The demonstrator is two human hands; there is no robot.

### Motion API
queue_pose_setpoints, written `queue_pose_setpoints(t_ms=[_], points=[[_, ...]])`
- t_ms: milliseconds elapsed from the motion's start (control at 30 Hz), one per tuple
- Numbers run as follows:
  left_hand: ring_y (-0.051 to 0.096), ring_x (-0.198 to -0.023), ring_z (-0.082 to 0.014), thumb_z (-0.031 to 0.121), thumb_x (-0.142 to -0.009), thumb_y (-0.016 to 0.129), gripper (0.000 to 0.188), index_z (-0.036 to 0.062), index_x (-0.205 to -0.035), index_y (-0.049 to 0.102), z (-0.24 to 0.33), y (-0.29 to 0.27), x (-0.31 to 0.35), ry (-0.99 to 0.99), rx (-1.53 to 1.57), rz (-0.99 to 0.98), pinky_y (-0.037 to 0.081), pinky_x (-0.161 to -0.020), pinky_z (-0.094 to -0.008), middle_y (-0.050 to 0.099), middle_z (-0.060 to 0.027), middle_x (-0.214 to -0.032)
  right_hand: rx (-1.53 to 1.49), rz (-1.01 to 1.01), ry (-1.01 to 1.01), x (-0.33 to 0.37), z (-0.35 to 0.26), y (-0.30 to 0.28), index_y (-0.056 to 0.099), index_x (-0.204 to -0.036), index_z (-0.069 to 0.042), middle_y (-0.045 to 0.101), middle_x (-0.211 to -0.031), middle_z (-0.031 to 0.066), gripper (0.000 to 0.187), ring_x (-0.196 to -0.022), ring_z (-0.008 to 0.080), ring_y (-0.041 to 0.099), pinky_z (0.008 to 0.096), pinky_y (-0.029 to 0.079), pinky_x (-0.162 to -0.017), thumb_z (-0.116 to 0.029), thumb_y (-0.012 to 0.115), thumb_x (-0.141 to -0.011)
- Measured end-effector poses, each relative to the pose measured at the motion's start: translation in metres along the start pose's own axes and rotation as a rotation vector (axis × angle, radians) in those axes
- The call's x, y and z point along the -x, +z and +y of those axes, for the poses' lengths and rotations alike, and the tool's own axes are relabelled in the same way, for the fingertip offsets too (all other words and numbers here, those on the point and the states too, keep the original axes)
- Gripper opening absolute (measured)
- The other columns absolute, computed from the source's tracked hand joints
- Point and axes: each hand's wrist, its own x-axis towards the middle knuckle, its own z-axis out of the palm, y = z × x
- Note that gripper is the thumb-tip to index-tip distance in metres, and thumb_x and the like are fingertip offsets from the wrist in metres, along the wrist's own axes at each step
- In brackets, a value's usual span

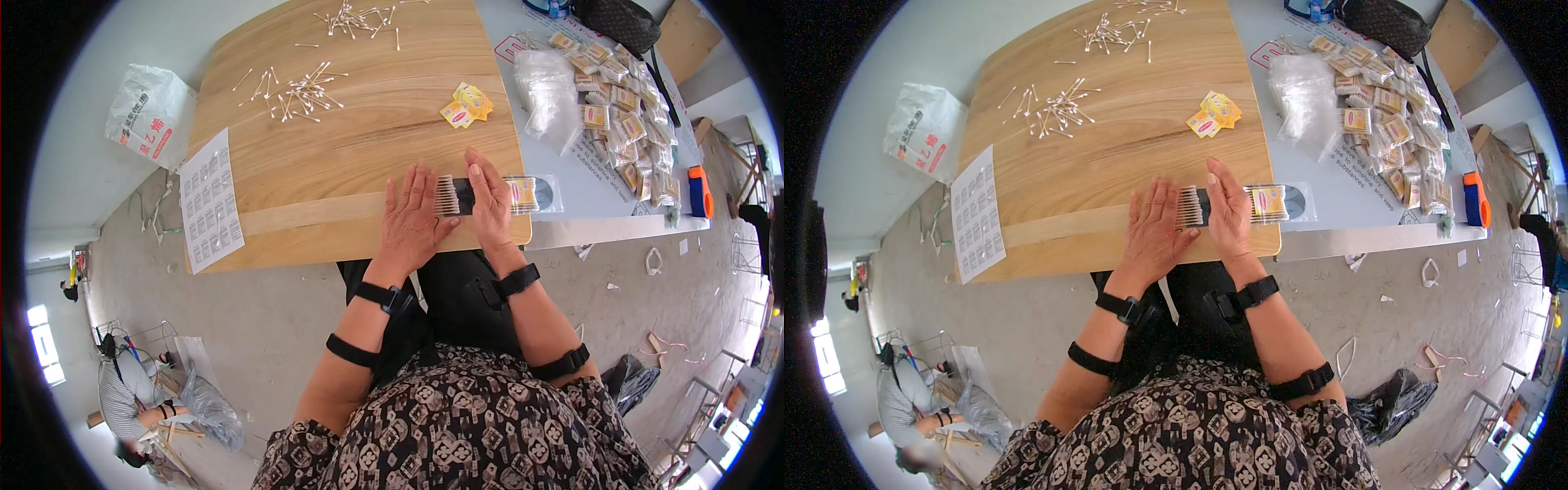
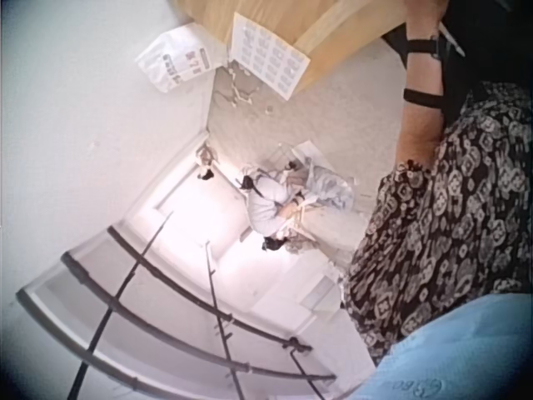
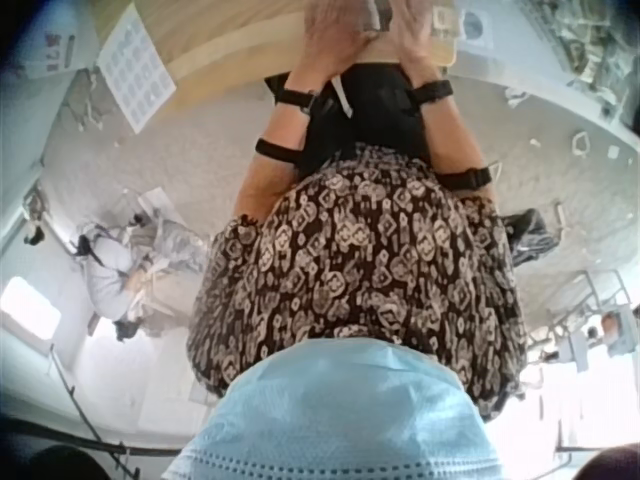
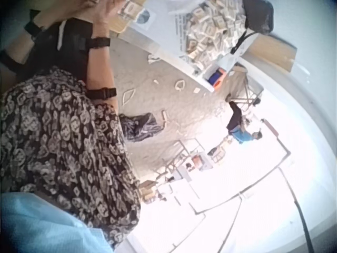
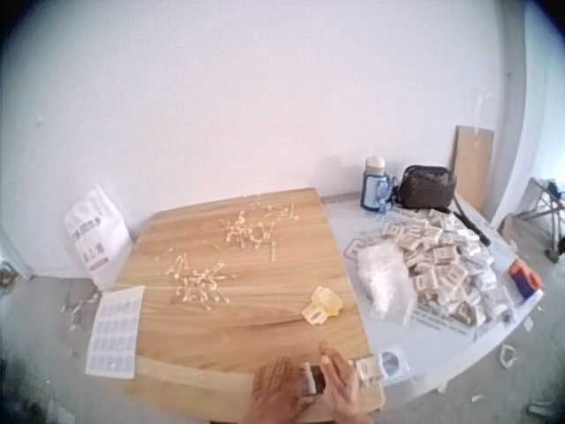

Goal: The recorder is seen organizing and packaging cotton swabs into plastic containers and then placing them into larger plastic bags.

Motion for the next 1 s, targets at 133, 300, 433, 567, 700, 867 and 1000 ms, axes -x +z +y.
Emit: queue_pose_setpoints(t_ms=[133, 300, 433, 567, 700, 867, 1000], points=[[0.013, -0.148, -0.0331, 0.042, -0.098, 0.045, 0.074, 0.0003, -0.152, 0.018, -0.005, 0.002, 0.009, -0.064, 0.062, 0.114, 0.009, -0.120, -0.0466, 0.018, -0.0206, -0.158, -0.140, 0.025, 0.037, 0.007, -0.006, -0.011, 0.052, -0.132, 0.007, 0.057, -0.131, 0.0131, 0.044, -0.121, 0.0182, 0.051, 0.0293, 0.039, -0.104, -0.027, 0.047, -0.104], [0.013, -0.148, -0.0333, 0.041, -0.103, 0.037, 0.069, -0.0043, -0.151, 0.015, -0.029, 0.024, 0.000, -0.083, 0.820, 0.513, 0.011, -0.120, -0.0424, 0.014, -0.0231, -0.158, -0.317, 0.027, 0.124, 0.014, -0.001, 0.003, 0.045, -0.137, 0.007, 0.049, -0.138, 0.0156, 0.048, -0.129, 0.0217, 0.047, 0.0334, 0.034, -0.113, -0.029, 0.042, -0.105], [0.013, -0.148, -0.0319, 0.042, -0.104, 0.034, 0.071, -0.0066, -0.151, 0.012, -0.019, 0.025, -0.017, -0.150, 1.253, 0.524, 0.011, -0.120, -0.0414, 0.012, -0.0227, -0.159, -0.270, 0.044, 0.127, 0.008, 0.007, 0.012, 0.043, -0.138, 0.008, 0.047, -0.140, 0.0161, 0.050, -0.131, 0.0223, 0.045, 0.0335, 0.033, -0.114, -0.030, 0.041, -0.105], [0.015, -0.147, -0.0311, 0.042, -0.105, 0.034, 0.070, -0.0079, -0.150, 0.013, 0.003, 0.024, -0.025, -0.238, 1.511, 0.532, 0.012, -0.120, -0.0401, 0.014, -0.0234, -0.158, -0.241, 0.051, 0.109, 0.009, 0.008, 0.016, 0.044, -0.138, 0.007, 0.048, -0.139, 0.0158, 0.050, -0.131, 0.0225, 0.045, 0.0331, 0.034, -0.114, -0.030, 0.041, -0.105], [0.017, -0.147, -0.0311, 0.042, -0.104, 0.036, 0.070, -0.0067, -0.150, 0.016, 0.008, 0.023, -0.026, -0.207, 1.368, 0.493, 0.013, -0.119, -0.0400, 0.017, -0.0229, -0.158, -0.294, 0.108, 0.071, 0.008, 0.011, 0.013, 0.051, -0.134, 0.006, 0.056, -0.132, 0.0115, 0.046, -0.122, 0.0174, 0.051, 0.0281, 0.038, -0.105, -0.029, 0.045, -0.104], [0.019, -0.146, -0.0311, 0.042, -0.103, 0.039, 0.069, -0.0051, -0.150, 0.020, 0.013, 0.023, -0.026, -0.167, 1.196, 0.450, 0.015, -0.119, -0.0398, 0.020, -0.0223, -0.157, -0.163, 0.116, 0.056, 0.007, 0.006, -0.001, 0.047, -0.135, 0.008, 0.050, -0.137, 0.0168, 0.048, -0.129, 0.0228, 0.047, 0.0322, 0.035, -0.113, -0.029, 0.043, -0.105], [0.021, -0.146, -0.0311, 0.042, -0.102, 0.041, 0.068, -0.0039, -0.150, 0.023, 0.019, 0.021, -0.026, -0.132, 1.052, 0.419, 0.016, -0.118, -0.0397, 0.023, -0.0219, -0.156, -0.182, 0.105, 0.061, 0.004, 0.005, -0.011, 0.047, -0.135, 0.008, 0.050, -0.137, 0.0152, 0.046, -0.130, 0.0206, 0.046, 0.0327, 0.037, -0.111, -0.026, 0.045, -0.104]])
